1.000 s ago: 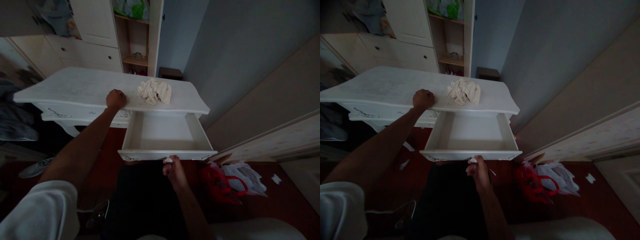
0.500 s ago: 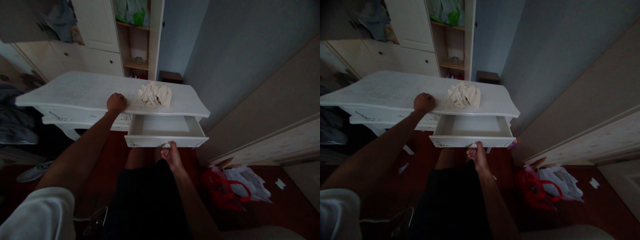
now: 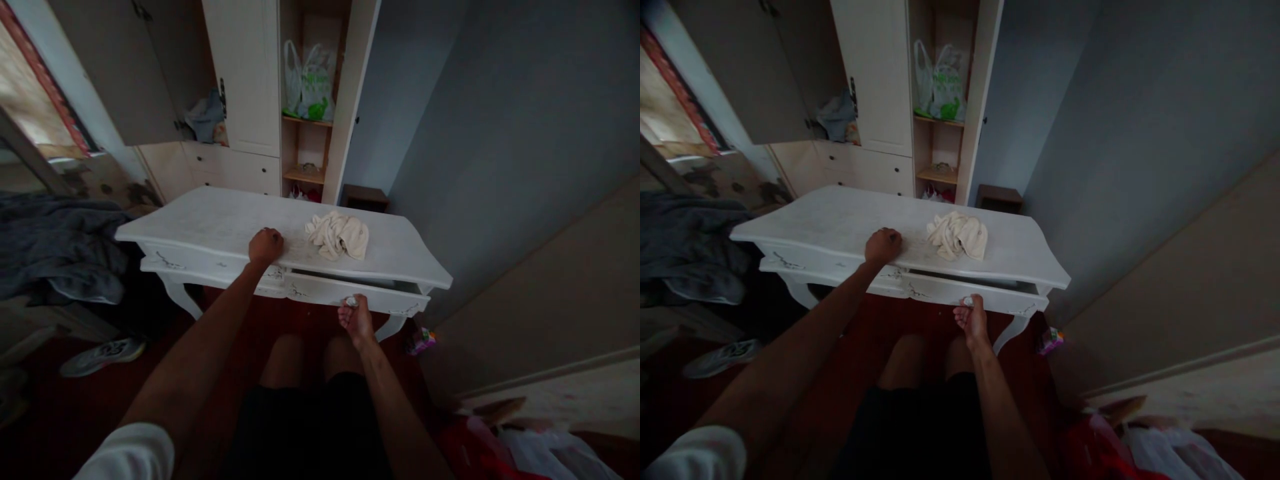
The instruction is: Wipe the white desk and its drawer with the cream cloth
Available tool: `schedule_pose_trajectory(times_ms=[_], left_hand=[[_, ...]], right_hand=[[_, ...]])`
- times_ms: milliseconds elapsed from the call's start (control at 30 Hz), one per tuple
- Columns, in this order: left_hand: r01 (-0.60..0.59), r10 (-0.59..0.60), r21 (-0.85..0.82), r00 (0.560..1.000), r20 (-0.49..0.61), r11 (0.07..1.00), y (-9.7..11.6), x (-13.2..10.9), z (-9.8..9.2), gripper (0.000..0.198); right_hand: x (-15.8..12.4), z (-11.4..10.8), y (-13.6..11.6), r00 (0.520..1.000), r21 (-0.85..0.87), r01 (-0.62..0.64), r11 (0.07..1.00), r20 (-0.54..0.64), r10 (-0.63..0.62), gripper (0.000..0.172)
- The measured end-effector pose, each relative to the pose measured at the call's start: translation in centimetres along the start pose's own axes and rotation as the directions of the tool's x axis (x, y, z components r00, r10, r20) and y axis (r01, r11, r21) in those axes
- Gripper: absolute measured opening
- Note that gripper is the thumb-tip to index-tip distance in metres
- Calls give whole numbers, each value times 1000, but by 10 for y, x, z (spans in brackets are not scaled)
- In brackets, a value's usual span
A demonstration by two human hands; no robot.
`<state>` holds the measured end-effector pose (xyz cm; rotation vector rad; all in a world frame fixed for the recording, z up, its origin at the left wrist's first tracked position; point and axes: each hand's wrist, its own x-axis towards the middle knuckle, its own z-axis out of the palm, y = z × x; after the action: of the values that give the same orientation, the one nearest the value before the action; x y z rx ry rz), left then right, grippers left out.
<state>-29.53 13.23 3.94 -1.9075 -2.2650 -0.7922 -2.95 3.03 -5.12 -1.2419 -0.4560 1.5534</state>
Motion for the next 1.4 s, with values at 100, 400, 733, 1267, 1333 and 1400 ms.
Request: schedule_pose_trajectory(times_ms=[100, 400, 733, 1267, 1333, 1400], left_hand=[[-6, 6, 19, 1000, -14, 1000, -2, 0, 1, 37], [11, -11, 42, 1000, -1, 999, 0, 0, 0, 35], [30, -31, 51, 1000, 4, 998, 4, -2, -3, 36], [20, -20, 54, 1000, 8, 998, 6, -4, -5, 38], [19, -19, 51, 1000, 7, 999, 6, -4, -5, 39], [20, -20, 47, 1000, 10, 999, 6, -4, -5, 39]], right_hand=[[15, 3, -4, 1000, -27, -2, 1000, 15, 3, 37], [42, 9, -21, 999, -121, 1, 993, 54, 6, 39], [51, 6, -30, 993, -182, -41, 982, 101, 60, 41], [2, 39, -167, 758, -654, 649, 388, 517, -397, 48], [14, 63, -188, 634, -677, 708, 199, 487, -601, 57], [32, 85, -199, 591, -750, 661, 9, 514, -622, 87]])
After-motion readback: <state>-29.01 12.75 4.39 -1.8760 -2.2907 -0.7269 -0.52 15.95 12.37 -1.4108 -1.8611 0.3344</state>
